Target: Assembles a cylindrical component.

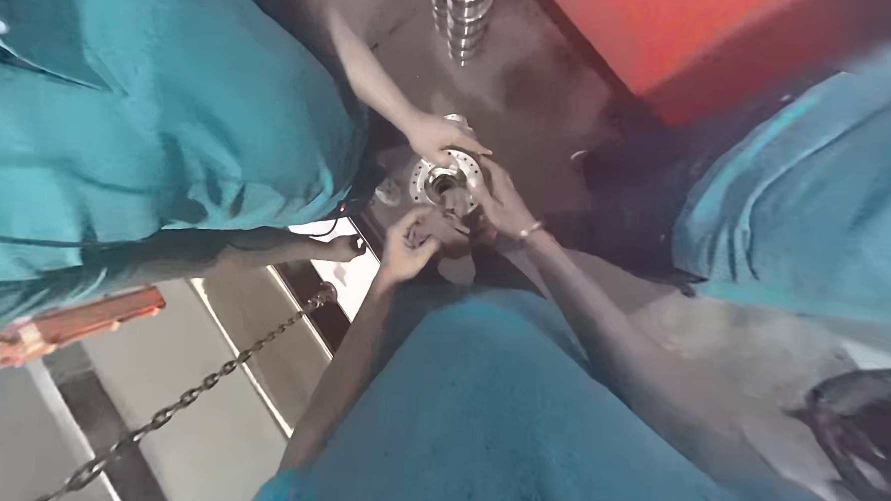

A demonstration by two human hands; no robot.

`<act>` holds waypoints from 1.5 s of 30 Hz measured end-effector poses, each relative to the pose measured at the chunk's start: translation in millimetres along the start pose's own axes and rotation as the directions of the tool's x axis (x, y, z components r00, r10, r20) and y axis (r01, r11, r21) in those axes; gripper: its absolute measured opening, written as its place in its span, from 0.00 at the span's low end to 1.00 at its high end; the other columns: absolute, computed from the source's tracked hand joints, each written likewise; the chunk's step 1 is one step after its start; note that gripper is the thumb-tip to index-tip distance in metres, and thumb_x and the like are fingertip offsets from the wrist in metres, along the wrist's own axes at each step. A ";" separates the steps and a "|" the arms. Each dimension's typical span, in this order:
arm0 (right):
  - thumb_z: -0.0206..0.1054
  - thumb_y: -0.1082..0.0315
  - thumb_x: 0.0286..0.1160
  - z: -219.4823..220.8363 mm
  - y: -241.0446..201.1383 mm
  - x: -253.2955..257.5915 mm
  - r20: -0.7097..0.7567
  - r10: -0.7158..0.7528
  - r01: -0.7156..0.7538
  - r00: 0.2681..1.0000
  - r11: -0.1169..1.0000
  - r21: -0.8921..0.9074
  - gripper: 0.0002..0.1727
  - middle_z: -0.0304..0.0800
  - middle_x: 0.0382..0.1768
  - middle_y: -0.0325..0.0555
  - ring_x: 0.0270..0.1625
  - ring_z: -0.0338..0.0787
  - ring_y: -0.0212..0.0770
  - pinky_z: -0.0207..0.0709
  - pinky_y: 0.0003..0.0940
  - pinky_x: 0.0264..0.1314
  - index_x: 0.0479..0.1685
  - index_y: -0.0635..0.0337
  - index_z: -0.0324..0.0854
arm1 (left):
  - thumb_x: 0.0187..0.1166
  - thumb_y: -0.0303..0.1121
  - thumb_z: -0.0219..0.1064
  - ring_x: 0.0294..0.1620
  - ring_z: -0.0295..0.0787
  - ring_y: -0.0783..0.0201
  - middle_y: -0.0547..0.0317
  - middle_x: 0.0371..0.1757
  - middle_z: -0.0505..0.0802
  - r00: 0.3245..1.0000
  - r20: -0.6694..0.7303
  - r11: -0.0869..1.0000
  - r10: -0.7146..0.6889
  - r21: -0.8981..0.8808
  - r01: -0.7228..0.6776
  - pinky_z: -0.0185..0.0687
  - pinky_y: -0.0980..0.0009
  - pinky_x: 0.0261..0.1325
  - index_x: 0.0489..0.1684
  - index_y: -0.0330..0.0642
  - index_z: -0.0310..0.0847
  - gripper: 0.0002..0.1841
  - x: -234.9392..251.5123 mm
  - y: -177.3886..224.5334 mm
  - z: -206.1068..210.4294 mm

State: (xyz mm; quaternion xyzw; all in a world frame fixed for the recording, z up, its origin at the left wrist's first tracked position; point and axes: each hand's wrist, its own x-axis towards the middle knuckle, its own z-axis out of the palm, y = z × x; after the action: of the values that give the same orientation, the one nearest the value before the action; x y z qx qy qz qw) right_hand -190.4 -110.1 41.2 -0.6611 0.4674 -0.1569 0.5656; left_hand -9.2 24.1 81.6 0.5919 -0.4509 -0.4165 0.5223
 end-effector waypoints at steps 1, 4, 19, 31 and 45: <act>0.53 0.39 0.86 0.3 -7.2 -16.6 -0.032 -0.026 0.027 0.999 0.999 0.027 0.42 0.61 0.88 0.59 0.86 0.69 0.55 0.66 0.58 0.85 0.93 0.56 0.54 | 0.66 0.23 0.74 0.54 0.90 0.67 0.54 0.58 0.92 0.998 0.054 0.999 -0.021 0.040 0.018 0.91 0.66 0.57 0.59 0.34 0.86 0.20 6.4 4.4 0.1; 0.52 0.39 0.86 6.3 -28.7 -69.1 -0.024 -0.064 0.066 0.998 0.993 0.095 0.40 0.74 0.80 0.54 0.78 0.78 0.45 0.75 0.50 0.80 0.92 0.54 0.56 | 0.71 0.24 0.71 0.69 0.83 0.59 0.46 0.73 0.83 0.933 0.349 0.995 -0.088 0.077 0.065 0.86 0.60 0.68 0.74 0.35 0.80 0.27 18.7 12.8 -1.2; 0.64 0.60 0.84 91.0 -15.7 -39.5 -0.567 0.238 -0.160 0.788 0.970 0.186 0.27 0.81 0.69 0.63 0.70 0.84 0.57 0.77 0.57 0.74 0.77 0.64 0.67 | 0.83 0.45 0.63 0.59 0.89 0.54 0.50 0.67 0.89 0.877 0.170 0.885 -0.449 -0.050 0.462 0.87 0.52 0.59 0.85 0.54 0.66 0.30 82.6 -75.6 -14.4; 0.65 0.52 0.84 19.5 -23.2 28.3 -0.546 0.287 -0.281 0.787 0.955 0.096 0.23 0.85 0.63 0.61 0.67 0.84 0.58 0.76 0.58 0.72 0.61 0.64 0.85 | 0.79 0.37 0.64 0.65 0.87 0.55 0.45 0.71 0.86 0.897 0.008 0.897 -0.442 0.004 0.442 0.85 0.53 0.65 0.87 0.44 0.63 0.33 89.4 -62.1 4.8; 0.47 0.53 0.94 82.9 16.0 -48.1 -0.329 0.538 -0.040 0.776 0.562 0.826 0.26 0.85 0.70 0.49 0.68 0.85 0.38 0.79 0.42 0.71 0.79 0.57 0.75 | 0.73 0.31 0.64 0.44 0.89 0.62 0.50 0.49 0.91 0.844 0.019 0.844 -0.536 0.029 0.536 0.87 0.63 0.45 0.75 0.37 0.70 0.28 80.6 -57.4 -5.4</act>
State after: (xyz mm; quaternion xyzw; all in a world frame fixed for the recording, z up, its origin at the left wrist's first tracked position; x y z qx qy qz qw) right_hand -161.1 -20.8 16.6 -0.1812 0.5989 -0.4259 0.6536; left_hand 21.5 -49.8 23.3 0.6947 -0.2791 -0.5483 0.3727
